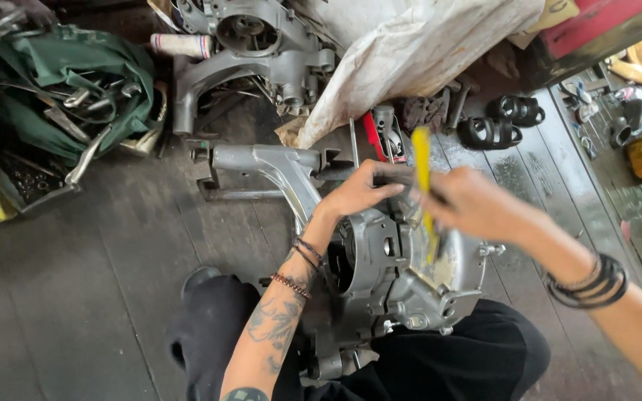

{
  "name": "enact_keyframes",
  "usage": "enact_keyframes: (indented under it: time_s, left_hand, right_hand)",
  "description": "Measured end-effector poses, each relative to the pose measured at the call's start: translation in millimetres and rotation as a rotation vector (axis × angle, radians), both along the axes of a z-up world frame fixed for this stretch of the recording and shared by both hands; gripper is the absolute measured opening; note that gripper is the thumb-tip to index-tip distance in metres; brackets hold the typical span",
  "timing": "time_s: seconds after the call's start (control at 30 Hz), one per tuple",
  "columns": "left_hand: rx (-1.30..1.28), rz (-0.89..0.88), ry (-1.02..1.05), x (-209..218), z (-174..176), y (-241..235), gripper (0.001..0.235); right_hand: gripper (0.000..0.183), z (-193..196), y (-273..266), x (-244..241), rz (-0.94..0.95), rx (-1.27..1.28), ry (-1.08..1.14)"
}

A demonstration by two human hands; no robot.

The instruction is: Cleaning a motorcycle engine casing by scrubbing it with a brush to remove dirt.

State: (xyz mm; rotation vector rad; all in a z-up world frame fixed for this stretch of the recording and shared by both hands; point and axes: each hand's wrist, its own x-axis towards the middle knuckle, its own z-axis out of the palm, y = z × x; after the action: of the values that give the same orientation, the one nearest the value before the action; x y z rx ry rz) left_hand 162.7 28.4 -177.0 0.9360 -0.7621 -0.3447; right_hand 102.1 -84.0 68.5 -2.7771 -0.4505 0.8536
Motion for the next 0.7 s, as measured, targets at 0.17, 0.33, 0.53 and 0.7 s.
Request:
enact_keyframes:
  time_s: [0.17, 0.33, 0.53, 0.7]
  left_hand:
    - [0.004, 0.047, -0.016, -4, 7, 2, 0.034]
    - [-0.047, 0.015, -0.002, -11, 22, 8, 0.032]
    - [-0.008, 0.010, -0.006, 1, 2, 0, 0.035]
    - [-0.021, 0.026, -0.002, -6, 9, 3, 0.034]
  right_hand:
    - [0.030, -7, -24, 6, -0.012, 0.249, -0.145]
    - [0.019, -10, -39, 11, 0.014, 0.114, -0.264]
    - [0.023, -21, -37, 13, 0.036, 0.044, 0.052]
    - [0.022, -10, -26, -1, -0.003, 0.127, 0.008]
